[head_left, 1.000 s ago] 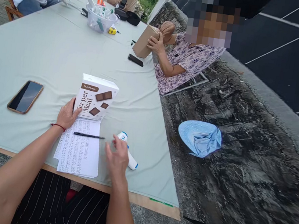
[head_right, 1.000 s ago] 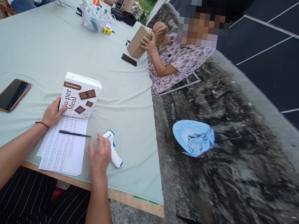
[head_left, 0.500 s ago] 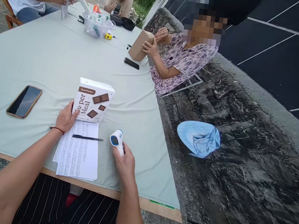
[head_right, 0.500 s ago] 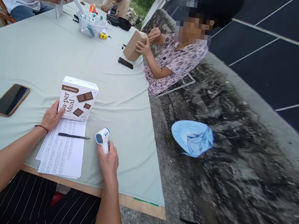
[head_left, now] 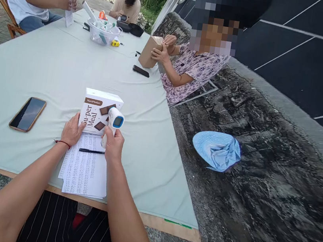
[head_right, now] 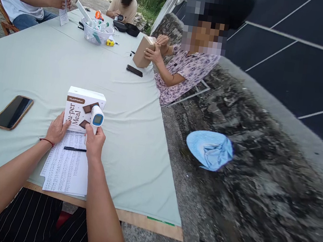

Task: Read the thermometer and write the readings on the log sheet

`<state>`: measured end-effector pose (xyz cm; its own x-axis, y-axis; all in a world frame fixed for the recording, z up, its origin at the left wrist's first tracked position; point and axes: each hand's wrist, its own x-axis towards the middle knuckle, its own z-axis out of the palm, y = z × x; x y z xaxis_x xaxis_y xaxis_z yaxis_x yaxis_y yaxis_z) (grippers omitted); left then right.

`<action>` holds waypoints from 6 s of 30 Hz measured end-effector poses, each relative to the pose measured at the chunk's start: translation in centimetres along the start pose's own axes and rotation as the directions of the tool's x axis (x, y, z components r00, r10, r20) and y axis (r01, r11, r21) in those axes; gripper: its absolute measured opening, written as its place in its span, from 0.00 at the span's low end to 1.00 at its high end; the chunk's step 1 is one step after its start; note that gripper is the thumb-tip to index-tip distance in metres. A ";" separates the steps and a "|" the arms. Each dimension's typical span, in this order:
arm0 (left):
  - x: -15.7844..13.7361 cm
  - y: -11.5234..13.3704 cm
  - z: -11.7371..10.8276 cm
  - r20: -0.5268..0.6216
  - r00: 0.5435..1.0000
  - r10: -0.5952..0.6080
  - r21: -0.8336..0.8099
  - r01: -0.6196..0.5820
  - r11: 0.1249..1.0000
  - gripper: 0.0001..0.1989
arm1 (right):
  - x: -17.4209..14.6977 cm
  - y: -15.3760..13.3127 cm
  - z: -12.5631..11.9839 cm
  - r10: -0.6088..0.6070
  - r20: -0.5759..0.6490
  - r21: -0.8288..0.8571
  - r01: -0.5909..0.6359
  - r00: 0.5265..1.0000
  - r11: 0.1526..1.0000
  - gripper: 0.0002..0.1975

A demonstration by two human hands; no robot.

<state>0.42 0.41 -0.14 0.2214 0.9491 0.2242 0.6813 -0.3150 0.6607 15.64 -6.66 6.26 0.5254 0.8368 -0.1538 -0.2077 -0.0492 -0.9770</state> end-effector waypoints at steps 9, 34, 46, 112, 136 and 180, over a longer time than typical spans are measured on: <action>0.1 -0.3 0.3 -0.013 1.000 0.013 0.017 -0.012 1.000 0.32 | 0.6 0.3 0.8 -0.024 0.012 0.057 0.023 1.000 0.998 0.18; 0.0 -0.3 0.2 -0.004 1.000 -0.002 -0.020 0.002 1.000 0.34 | 0.6 -0.1 0.4 0.013 0.034 0.020 -0.014 0.999 1.000 0.18; 0.0 -0.3 0.2 -0.009 1.000 0.001 -0.021 -0.002 1.000 0.33 | -0.8 0.2 -1.4 0.023 0.161 0.060 -0.033 0.987 0.998 0.13; 0.2 0.2 -0.7 -0.016 1.000 0.006 -0.042 -0.006 0.999 0.32 | -3.1 6.8 -14.5 -0.614 0.097 -0.888 0.346 0.784 0.302 0.19; 0.2 -0.1 -0.5 -0.027 0.999 0.017 -0.040 -0.019 0.999 0.32 | -4.7 9.6 -8.8 -0.611 0.381 -0.738 0.626 0.694 0.252 0.09; 0.3 0.5 -0.1 0.007 0.999 0.044 -0.086 -0.043 0.995 0.36 | -12.0 7.8 -8.9 -0.301 0.193 -0.427 0.356 0.934 0.831 0.09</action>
<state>0.75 0.55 0.34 0.2557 0.9343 0.2482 0.6085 -0.3551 0.7097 15.11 -21.94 -0.83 0.3942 0.9015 0.1787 0.3670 0.0238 -0.9299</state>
